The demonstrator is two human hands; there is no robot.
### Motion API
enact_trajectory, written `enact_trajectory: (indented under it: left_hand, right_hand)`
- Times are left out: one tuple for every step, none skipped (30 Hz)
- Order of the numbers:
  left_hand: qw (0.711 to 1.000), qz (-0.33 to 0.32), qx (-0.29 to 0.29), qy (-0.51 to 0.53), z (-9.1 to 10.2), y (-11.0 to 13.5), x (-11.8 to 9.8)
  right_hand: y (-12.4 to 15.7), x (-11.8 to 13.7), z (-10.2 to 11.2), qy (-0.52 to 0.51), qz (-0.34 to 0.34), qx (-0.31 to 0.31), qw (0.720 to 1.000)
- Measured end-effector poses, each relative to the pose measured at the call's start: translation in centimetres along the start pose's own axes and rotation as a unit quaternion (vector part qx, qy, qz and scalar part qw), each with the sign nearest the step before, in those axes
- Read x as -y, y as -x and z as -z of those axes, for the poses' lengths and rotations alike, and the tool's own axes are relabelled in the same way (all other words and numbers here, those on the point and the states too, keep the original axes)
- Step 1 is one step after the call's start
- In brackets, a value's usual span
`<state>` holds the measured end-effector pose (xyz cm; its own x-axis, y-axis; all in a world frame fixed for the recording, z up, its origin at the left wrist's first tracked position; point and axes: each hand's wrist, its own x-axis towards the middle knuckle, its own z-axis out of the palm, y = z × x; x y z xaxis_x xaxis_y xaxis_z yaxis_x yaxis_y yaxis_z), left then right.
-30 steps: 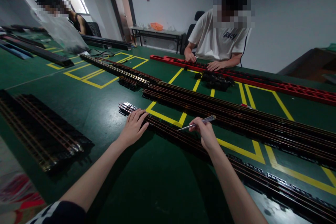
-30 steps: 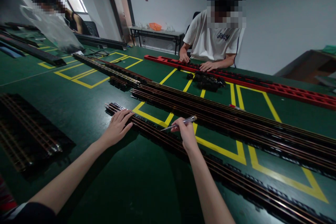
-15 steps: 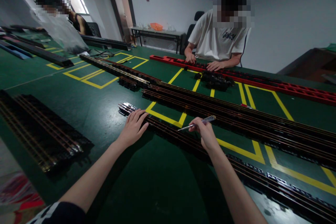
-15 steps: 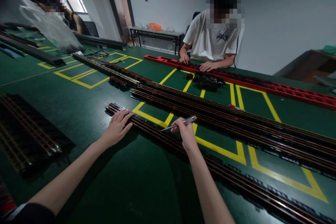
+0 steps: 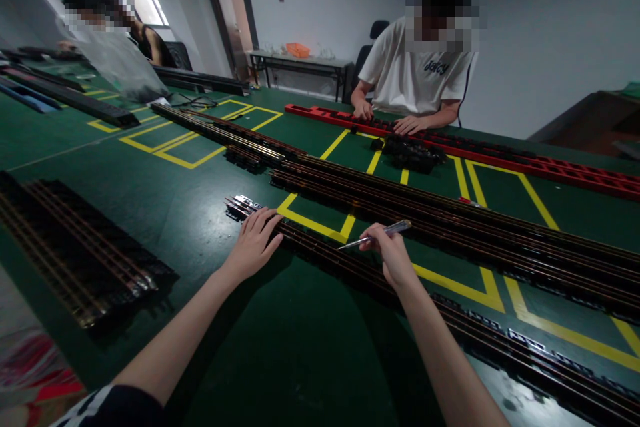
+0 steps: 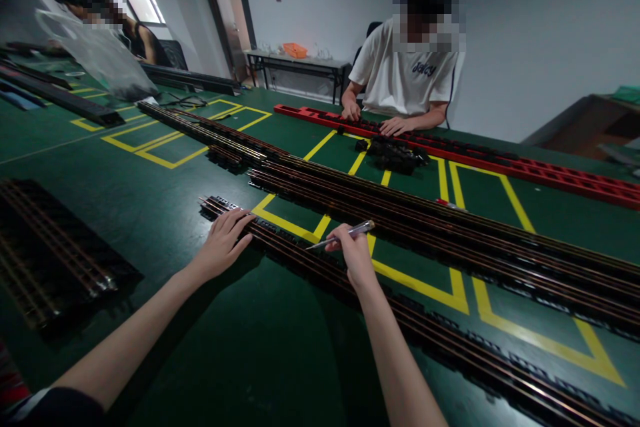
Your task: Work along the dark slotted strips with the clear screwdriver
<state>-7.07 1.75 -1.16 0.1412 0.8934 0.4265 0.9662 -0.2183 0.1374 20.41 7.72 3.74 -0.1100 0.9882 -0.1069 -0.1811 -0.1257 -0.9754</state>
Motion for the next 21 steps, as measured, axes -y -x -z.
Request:
enact_trajectory:
  left_hand:
    - [1.0, 0.001, 0.001, -0.001, 0.03, -0.01, -0.02]
    - [1.0, 0.001, 0.003, -0.001, 0.06, -0.02, -0.03]
    - [1.0, 0.002, 0.004, -0.002, 0.08, -0.03, -0.04]
    - [1.0, 0.003, 0.005, -0.002, 0.1, -0.04, -0.05]
    - [1.0, 0.004, 0.006, -0.001, 0.11, -0.04, -0.06]
    - [1.0, 0.005, 0.007, -0.001, 0.11, -0.04, -0.07]
    - [1.0, 0.005, 0.008, 0.0, 0.12, -0.04, -0.08]
    - [1.0, 0.006, 0.009, 0.0, 0.12, -0.04, -0.09]
    - [1.0, 0.006, 0.009, 0.0, 0.12, -0.03, -0.11]
    - [1.0, 0.007, 0.008, 0.0, 0.12, -0.03, -0.13]
    - [1.0, 0.007, 0.008, 0.0, 0.12, -0.03, -0.15]
    - [1.0, 0.008, 0.007, 0.001, 0.13, -0.03, -0.17]
    - [1.0, 0.008, 0.007, 0.001, 0.14, -0.03, -0.19]
    - [1.0, 0.008, 0.007, 0.002, 0.16, -0.03, -0.2]
    - [1.0, 0.008, 0.007, 0.002, 0.17, -0.03, -0.21]
    - [1.0, 0.007, 0.008, 0.002, 0.18, -0.03, -0.21]
    - [1.0, 0.007, 0.008, 0.002, 0.19, -0.03, -0.21]
    - [1.0, 0.007, 0.009, 0.001, 0.19, -0.03, -0.2]
    - [1.0, 0.007, 0.009, 0.001, 0.19, -0.03, -0.19]
    - [1.0, 0.007, 0.01, 0.003, 0.18, -0.03, -0.18]
    - [1.0, 0.008, 0.009, 0.004, 0.17, -0.03, -0.17]
  right_hand:
    - [-0.02, -0.01, -0.01, 0.0, 0.0, 0.0, 1.0]
    - [-0.04, -0.02, -0.02, 0.001, 0.0, -0.002, 1.0]
    - [-0.05, -0.03, -0.03, 0.001, -0.001, -0.003, 1.0]
    - [-0.05, -0.03, -0.05, 0.001, -0.001, -0.004, 1.0]
    - [-0.04, -0.02, -0.07, 0.001, -0.001, -0.006, 1.0]
    - [-0.02, -0.01, -0.08, 0.002, -0.002, -0.006, 1.0]
    - [0.0, 0.01, -0.1, 0.003, -0.003, -0.006, 1.0]
    - [0.03, 0.03, -0.11, 0.003, -0.004, -0.006, 1.0]
    - [0.06, 0.05, -0.11, 0.004, -0.005, -0.005, 1.0]
    - [0.08, 0.07, -0.11, 0.004, -0.006, -0.003, 1.0]
    - [0.09, 0.08, -0.1, 0.004, -0.006, -0.003, 1.0]
    - [0.08, 0.09, -0.09, 0.004, -0.006, -0.002, 1.0]
    - [0.07, 0.1, -0.08, 0.004, -0.005, -0.002, 1.0]
    - [0.04, 0.1, -0.07, 0.004, -0.005, -0.002, 1.0]
    - [0.02, 0.09, -0.06, 0.004, -0.005, -0.002, 1.0]
    - [0.0, 0.09, -0.05, 0.004, -0.005, -0.003, 1.0]
    - [0.0, 0.09, -0.04, 0.004, -0.005, -0.003, 1.0]
    - [0.0, 0.08, -0.04, 0.004, -0.006, -0.004, 1.0]
    - [0.01, 0.09, -0.03, 0.003, -0.006, -0.004, 1.0]
    - [0.03, 0.09, -0.03, 0.003, -0.006, -0.004, 1.0]
    - [0.05, 0.09, -0.02, 0.003, -0.005, -0.003, 1.0]
